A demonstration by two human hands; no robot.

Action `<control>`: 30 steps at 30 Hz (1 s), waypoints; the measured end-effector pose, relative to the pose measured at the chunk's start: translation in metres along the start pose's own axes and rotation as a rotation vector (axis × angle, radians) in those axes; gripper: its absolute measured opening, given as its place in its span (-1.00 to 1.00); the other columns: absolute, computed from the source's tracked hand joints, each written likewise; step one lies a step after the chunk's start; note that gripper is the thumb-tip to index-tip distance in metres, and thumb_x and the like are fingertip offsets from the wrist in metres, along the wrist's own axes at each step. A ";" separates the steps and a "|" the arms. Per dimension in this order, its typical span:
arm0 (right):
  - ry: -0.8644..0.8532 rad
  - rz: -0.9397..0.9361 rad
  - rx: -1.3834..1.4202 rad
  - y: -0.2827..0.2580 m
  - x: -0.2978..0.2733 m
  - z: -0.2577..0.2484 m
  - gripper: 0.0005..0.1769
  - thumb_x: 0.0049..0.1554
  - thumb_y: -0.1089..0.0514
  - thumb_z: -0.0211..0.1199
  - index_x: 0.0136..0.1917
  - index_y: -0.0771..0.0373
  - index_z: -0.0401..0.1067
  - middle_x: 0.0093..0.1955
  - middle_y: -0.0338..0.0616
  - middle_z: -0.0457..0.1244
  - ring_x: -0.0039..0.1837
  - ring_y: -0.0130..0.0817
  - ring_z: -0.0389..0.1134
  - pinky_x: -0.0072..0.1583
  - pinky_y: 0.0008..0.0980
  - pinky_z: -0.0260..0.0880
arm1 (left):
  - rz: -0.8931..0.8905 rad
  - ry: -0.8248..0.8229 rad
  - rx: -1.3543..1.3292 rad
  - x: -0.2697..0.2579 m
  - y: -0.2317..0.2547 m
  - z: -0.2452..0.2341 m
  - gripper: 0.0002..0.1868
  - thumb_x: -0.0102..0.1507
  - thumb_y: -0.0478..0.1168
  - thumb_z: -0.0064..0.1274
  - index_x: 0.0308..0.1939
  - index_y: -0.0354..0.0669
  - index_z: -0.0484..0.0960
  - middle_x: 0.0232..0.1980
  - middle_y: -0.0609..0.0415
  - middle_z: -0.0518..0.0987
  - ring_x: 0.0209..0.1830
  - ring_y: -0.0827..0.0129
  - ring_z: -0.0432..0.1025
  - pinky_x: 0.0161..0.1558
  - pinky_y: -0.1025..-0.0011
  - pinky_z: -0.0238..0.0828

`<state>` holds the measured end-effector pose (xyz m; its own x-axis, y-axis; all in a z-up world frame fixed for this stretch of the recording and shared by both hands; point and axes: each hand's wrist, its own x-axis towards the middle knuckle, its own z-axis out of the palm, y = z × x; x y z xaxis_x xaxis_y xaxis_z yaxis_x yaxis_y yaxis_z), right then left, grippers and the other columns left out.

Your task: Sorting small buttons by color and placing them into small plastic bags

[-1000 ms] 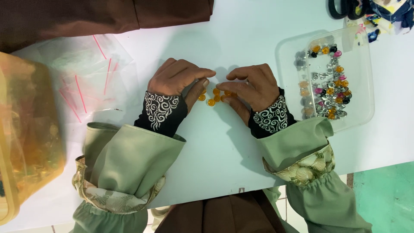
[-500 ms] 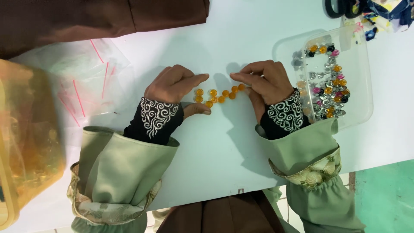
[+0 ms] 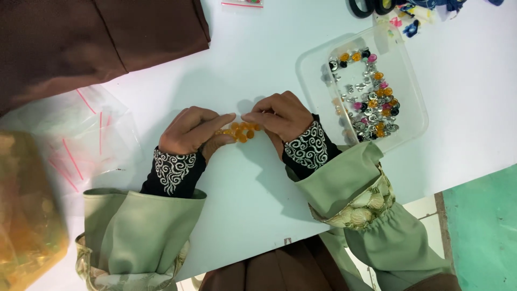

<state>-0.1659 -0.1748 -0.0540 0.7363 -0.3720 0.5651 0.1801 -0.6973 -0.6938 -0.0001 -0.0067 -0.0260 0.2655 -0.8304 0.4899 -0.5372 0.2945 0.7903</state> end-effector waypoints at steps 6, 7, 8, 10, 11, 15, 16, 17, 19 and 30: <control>-0.031 0.126 0.016 -0.015 0.001 -0.006 -0.92 0.15 0.31 0.47 -0.06 0.28 0.60 -0.20 -0.06 0.34 -0.11 -0.16 0.31 -0.03 -0.31 0.42 | 0.059 0.125 0.136 -0.003 0.001 0.008 -0.77 0.25 -0.42 0.31 0.00 -0.27 0.77 -0.26 -0.03 0.57 -0.43 0.13 0.41 -0.30 0.32 0.51; -0.065 0.222 0.042 -0.025 0.004 -0.009 -0.87 0.13 0.27 0.51 -0.07 0.26 0.58 -0.24 -0.05 0.31 -0.09 -0.17 0.32 0.00 -0.27 0.44 | 0.056 0.140 0.138 -0.005 -0.001 0.011 -0.80 0.24 -0.40 0.33 -0.06 -0.25 0.79 -0.28 0.00 0.58 -0.45 0.18 0.41 -0.30 0.36 0.51; -0.069 0.219 0.046 -0.023 0.004 -0.010 -0.87 0.13 0.27 0.51 -0.07 0.26 0.58 -0.24 -0.05 0.31 -0.09 -0.17 0.32 0.00 -0.27 0.44 | 0.054 0.143 0.142 -0.003 0.003 0.009 -0.80 0.24 -0.40 0.33 -0.06 -0.25 0.79 -0.28 0.00 0.58 -0.45 0.18 0.41 -0.30 0.36 0.51; -0.074 -0.106 -0.137 -0.019 0.006 -0.009 -0.95 0.15 0.35 0.46 -0.09 0.31 0.61 -0.14 -0.05 0.39 -0.16 -0.13 0.32 -0.08 -0.29 0.41 | 0.068 0.137 0.193 0.001 0.012 0.005 -0.87 0.26 -0.38 0.31 -0.11 -0.24 0.79 -0.29 0.02 0.58 -0.46 0.18 0.39 -0.31 0.36 0.50; -0.078 -0.113 -0.130 -0.020 0.009 -0.011 -0.95 0.15 0.35 0.46 -0.09 0.31 0.61 -0.14 -0.05 0.39 -0.16 -0.13 0.32 -0.08 -0.29 0.41 | 0.065 0.143 0.201 -0.001 0.011 0.005 -0.87 0.26 -0.38 0.31 -0.11 -0.24 0.79 -0.29 0.02 0.58 -0.46 0.18 0.39 -0.31 0.36 0.50; -0.104 -0.219 -0.167 -0.013 0.008 -0.011 -0.95 0.18 0.35 0.39 -0.06 0.28 0.63 -0.08 -0.07 0.38 -0.15 -0.14 0.31 -0.10 -0.29 0.43 | 0.045 0.162 0.203 -0.001 0.015 0.005 -0.88 0.26 -0.36 0.31 -0.12 -0.25 0.78 -0.30 0.01 0.58 -0.46 0.15 0.41 -0.32 0.33 0.51; -0.093 -0.247 -0.190 -0.008 0.005 -0.009 -0.97 0.19 0.34 0.39 -0.07 0.28 0.63 -0.09 -0.06 0.38 -0.18 -0.17 0.30 -0.11 -0.31 0.43 | 0.059 0.162 0.235 0.002 0.017 0.005 -0.89 0.26 -0.36 0.32 -0.14 -0.27 0.78 -0.30 0.01 0.58 -0.47 0.17 0.40 -0.32 0.34 0.51; -0.090 -0.245 -0.195 -0.008 0.005 -0.009 -0.97 0.19 0.34 0.39 -0.07 0.28 0.63 -0.09 -0.06 0.38 -0.18 -0.17 0.30 -0.11 -0.31 0.43 | 0.063 0.159 0.232 0.003 0.017 0.005 -0.89 0.26 -0.36 0.32 -0.14 -0.27 0.78 -0.30 0.01 0.58 -0.47 0.17 0.40 -0.32 0.34 0.51; -0.063 -0.221 -0.176 -0.007 0.004 -0.006 -0.97 0.19 0.32 0.40 -0.07 0.28 0.63 -0.12 -0.10 0.38 -0.18 -0.19 0.31 -0.10 -0.33 0.42 | 0.036 0.132 0.233 0.003 0.018 0.004 -0.89 0.25 -0.34 0.33 -0.14 -0.22 0.78 -0.30 0.04 0.58 -0.45 0.20 0.41 -0.32 0.35 0.50; -0.196 -0.272 -0.162 0.017 -0.003 -0.012 -0.83 0.20 0.35 0.34 0.07 0.29 0.62 0.03 0.01 0.39 -0.11 -0.04 0.35 -0.03 -0.14 0.45 | 0.112 0.206 0.323 -0.006 0.007 0.013 -0.80 0.31 -0.20 0.26 -0.03 -0.20 0.73 -0.29 -0.03 0.54 -0.37 0.05 0.45 -0.30 0.23 0.54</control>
<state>-0.1728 -0.1927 -0.0617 0.7894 -0.0458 0.6121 0.2929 -0.8482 -0.4413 -0.0159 -0.0060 -0.0276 0.3279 -0.6796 0.6562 -0.7873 0.1873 0.5874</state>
